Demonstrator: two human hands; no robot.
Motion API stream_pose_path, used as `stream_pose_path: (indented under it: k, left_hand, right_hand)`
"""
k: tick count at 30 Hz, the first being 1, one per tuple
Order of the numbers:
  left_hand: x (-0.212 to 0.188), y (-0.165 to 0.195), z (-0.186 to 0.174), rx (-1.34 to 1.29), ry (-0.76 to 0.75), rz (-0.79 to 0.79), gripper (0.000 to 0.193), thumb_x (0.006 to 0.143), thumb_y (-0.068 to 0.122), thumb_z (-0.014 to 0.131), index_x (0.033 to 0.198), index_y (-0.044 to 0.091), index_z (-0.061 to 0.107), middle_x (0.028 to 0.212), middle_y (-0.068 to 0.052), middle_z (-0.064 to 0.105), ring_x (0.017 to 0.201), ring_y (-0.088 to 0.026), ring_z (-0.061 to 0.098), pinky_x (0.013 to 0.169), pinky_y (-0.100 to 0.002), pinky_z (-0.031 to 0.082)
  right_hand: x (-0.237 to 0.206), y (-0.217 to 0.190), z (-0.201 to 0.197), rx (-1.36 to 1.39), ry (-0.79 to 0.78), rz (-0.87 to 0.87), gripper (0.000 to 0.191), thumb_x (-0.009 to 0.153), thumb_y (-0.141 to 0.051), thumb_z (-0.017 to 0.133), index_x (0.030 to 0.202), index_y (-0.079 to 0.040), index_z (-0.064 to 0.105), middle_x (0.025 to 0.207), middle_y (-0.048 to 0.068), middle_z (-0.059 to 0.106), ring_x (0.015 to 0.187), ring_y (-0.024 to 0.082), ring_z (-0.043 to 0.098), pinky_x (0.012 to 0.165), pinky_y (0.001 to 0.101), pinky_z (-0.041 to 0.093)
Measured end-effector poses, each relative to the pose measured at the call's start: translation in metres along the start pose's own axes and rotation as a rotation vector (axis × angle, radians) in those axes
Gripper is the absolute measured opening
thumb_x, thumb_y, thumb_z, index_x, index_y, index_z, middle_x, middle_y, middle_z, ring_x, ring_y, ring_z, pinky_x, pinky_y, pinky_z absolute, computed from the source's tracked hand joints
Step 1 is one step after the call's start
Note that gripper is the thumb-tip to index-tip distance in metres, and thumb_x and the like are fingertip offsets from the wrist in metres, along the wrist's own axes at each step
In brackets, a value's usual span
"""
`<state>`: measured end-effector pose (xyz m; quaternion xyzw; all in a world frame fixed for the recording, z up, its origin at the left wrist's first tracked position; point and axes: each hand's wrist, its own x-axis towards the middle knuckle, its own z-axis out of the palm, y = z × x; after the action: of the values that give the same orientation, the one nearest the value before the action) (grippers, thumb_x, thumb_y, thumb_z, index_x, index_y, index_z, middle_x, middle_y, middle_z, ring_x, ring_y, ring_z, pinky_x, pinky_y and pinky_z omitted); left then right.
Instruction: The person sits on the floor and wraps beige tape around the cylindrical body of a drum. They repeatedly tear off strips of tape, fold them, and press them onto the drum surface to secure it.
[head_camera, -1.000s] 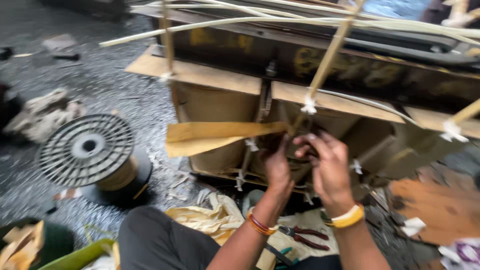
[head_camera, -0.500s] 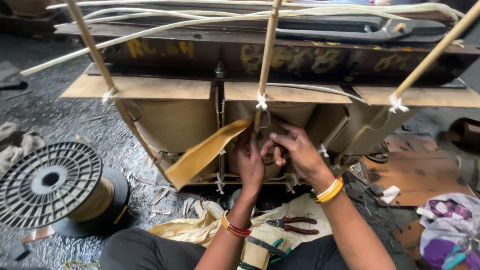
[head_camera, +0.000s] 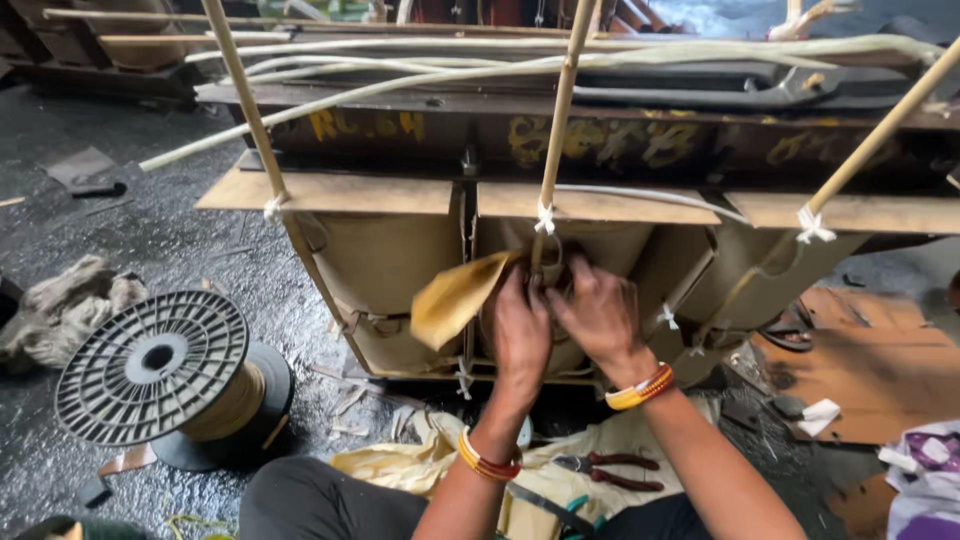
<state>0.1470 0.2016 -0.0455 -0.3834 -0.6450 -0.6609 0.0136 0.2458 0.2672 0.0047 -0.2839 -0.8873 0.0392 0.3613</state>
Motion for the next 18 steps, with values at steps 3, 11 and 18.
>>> stream_pose_path:
  k: [3,11,18]
  left_hand:
    - [0.004,0.021,-0.01,0.242,-0.096,-0.143,0.027,0.094,0.013,0.057,0.117,0.003,0.066,0.092,-0.025,0.072,0.081,-0.043,0.071,0.072,-0.049,0.056]
    - [0.012,0.045,-0.025,0.391,-0.083,-0.023,0.018,0.092,0.012,0.063,0.105,0.003,0.07,0.081,-0.024,0.071,0.076,-0.044,0.07,0.066,-0.052,0.055]
    - [0.012,0.05,-0.028,0.247,-0.001,-0.007,0.018,0.091,0.012,0.066,0.107,0.008,0.073,0.084,-0.022,0.072,0.08,-0.044,0.069,0.066,-0.053,0.054]
  right_hand:
    - [-0.002,-0.005,-0.002,-0.024,0.047,-0.064,0.033,0.083,-0.029,0.081,0.094,-0.002,0.065,0.081,0.02,0.07,0.074,0.041,0.069,0.065,0.0484,0.055]
    - [-0.016,-0.003,-0.025,-0.318,0.083,-0.189,0.03,0.084,-0.027,0.079,0.091,-0.001,0.065,0.087,0.017,0.068,0.077,0.032,0.069,0.07,0.0436,0.056]
    - [-0.029,0.005,-0.058,0.108,0.003,-0.119,0.036,0.08,-0.022,0.083,0.101,0.003,0.07,0.107,0.016,0.068,0.094,0.035,0.07,0.08,0.0423,0.056]
